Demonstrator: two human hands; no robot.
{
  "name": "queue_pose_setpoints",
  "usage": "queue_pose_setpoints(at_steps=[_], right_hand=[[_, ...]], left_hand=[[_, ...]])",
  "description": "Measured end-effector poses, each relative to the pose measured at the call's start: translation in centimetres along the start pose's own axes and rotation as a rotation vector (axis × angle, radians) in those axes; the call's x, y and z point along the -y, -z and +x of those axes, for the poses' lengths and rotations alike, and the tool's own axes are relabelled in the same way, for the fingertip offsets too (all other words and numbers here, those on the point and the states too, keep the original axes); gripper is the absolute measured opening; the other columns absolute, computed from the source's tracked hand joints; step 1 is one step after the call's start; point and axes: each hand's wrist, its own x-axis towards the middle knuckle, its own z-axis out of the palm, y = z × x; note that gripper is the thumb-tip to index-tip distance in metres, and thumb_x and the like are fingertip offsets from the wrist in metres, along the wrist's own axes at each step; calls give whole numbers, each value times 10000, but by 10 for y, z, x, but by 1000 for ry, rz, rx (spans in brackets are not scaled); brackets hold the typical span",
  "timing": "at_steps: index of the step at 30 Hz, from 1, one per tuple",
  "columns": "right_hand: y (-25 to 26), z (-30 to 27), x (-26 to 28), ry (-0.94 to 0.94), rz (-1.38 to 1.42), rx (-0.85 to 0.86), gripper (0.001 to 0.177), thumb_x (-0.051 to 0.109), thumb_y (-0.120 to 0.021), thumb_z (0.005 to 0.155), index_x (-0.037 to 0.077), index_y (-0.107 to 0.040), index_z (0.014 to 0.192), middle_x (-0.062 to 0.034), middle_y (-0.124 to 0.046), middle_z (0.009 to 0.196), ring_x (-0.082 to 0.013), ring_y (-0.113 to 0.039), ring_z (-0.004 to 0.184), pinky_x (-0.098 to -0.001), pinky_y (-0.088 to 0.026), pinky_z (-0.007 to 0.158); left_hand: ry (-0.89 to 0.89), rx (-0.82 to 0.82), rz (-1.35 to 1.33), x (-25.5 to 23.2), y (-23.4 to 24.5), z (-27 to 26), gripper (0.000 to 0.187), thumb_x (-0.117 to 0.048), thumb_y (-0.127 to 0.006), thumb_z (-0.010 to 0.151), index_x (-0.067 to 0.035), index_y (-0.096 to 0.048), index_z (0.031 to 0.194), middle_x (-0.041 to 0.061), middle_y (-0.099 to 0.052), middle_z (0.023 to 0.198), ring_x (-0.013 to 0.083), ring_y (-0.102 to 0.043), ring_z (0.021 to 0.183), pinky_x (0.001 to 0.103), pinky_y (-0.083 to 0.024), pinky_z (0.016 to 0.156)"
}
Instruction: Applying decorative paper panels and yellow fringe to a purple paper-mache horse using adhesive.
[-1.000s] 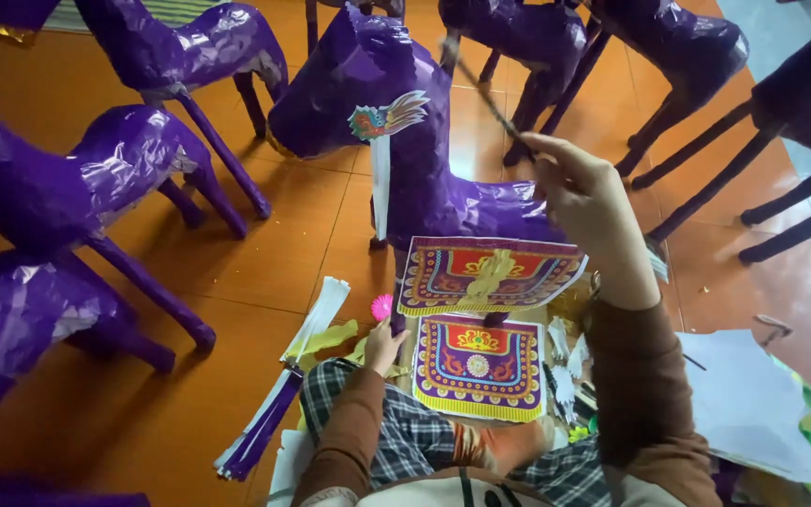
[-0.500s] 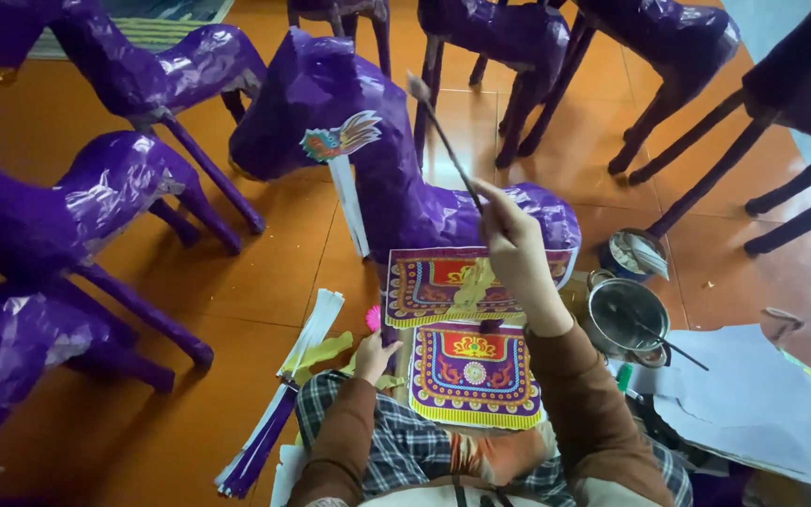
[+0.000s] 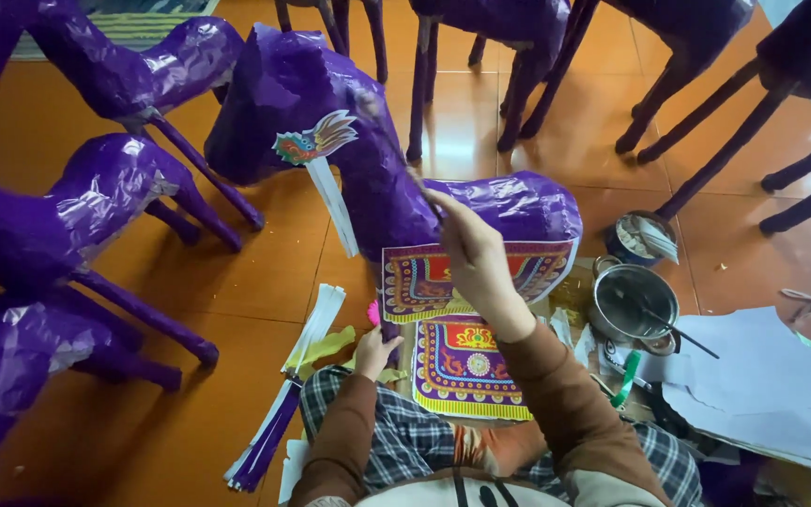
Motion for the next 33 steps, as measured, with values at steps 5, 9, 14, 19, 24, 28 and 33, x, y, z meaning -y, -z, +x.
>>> queue_pose_setpoints(at_steps=[5, 9, 14, 19, 24, 28, 33], right_hand=[[-15, -64, -93, -113, -44, 16, 451, -156, -424, 890, -40, -578, 1297, -300, -607, 1263, -473, -547, 1209, -570, -416, 1047], [4, -41, -83, -70, -173, -113, 313, -112, -508, 929, -42, -664, 1192, -271, -670, 1163, -419, -613, 1146, -510, -462, 1010], [24, 75, -29, 131, -274, -11, 370, 25, -514, 987, 207, -642, 1283, -75, -611, 788, -256, -657, 763, -424, -517, 773], [62, 68, -31, -181, -146, 252, 337, 10, -478, 875, 113, -694, 1113, -45, -502, 595, -172, -474, 549, -376, -454, 585], [82, 37, -32, -265, -257, 206, 270, 65, -584, 929, 113, -725, 1154, -184, -686, 840, -242, -609, 778, -436, -491, 781], [61, -3, -48, -276, -62, 76, 341, -22, -606, 923, 141, -720, 1200, -77, -657, 868, -160, -581, 807, -339, -513, 760], [57, -28, -63, -431, -31, 19, 326, -22, -655, 900, 156, -743, 1159, -45, -641, 867, -110, -561, 799, -312, -512, 759]], left_hand=[[0, 25, -13, -3, 5, 0, 435, -464, -784, 760, -78, -673, 928, 173, -727, 802, 369, -714, 877, 481, -567, 760], [12, 67, 2, 0, 6, 3, 421, -460, -782, 762, -92, -675, 935, 154, -735, 804, 354, -720, 878, 475, -569, 761], [60, 79, -1, -6, 5, 0, 425, -455, -772, 773, -80, -675, 949, 174, -735, 834, 370, -713, 903, 481, -567, 790], [49, 68, -7, 4, 2, 5, 413, -455, -775, 767, -99, -678, 952, 141, -739, 833, 344, -720, 903, 474, -570, 778], [77, 92, -22, 2, 3, 6, 427, -484, -774, 756, -117, -674, 950, 137, -740, 844, 338, -715, 913, 474, -567, 782], [63, 84, 4, -5, 5, 3, 433, -498, -764, 761, -110, -663, 924, 142, -737, 821, 344, -717, 891, 474, -568, 778], [47, 87, -26, 0, 3, 5, 417, -488, -771, 758, -118, -671, 921, 141, -738, 811, 348, -717, 881, 477, -566, 763]])
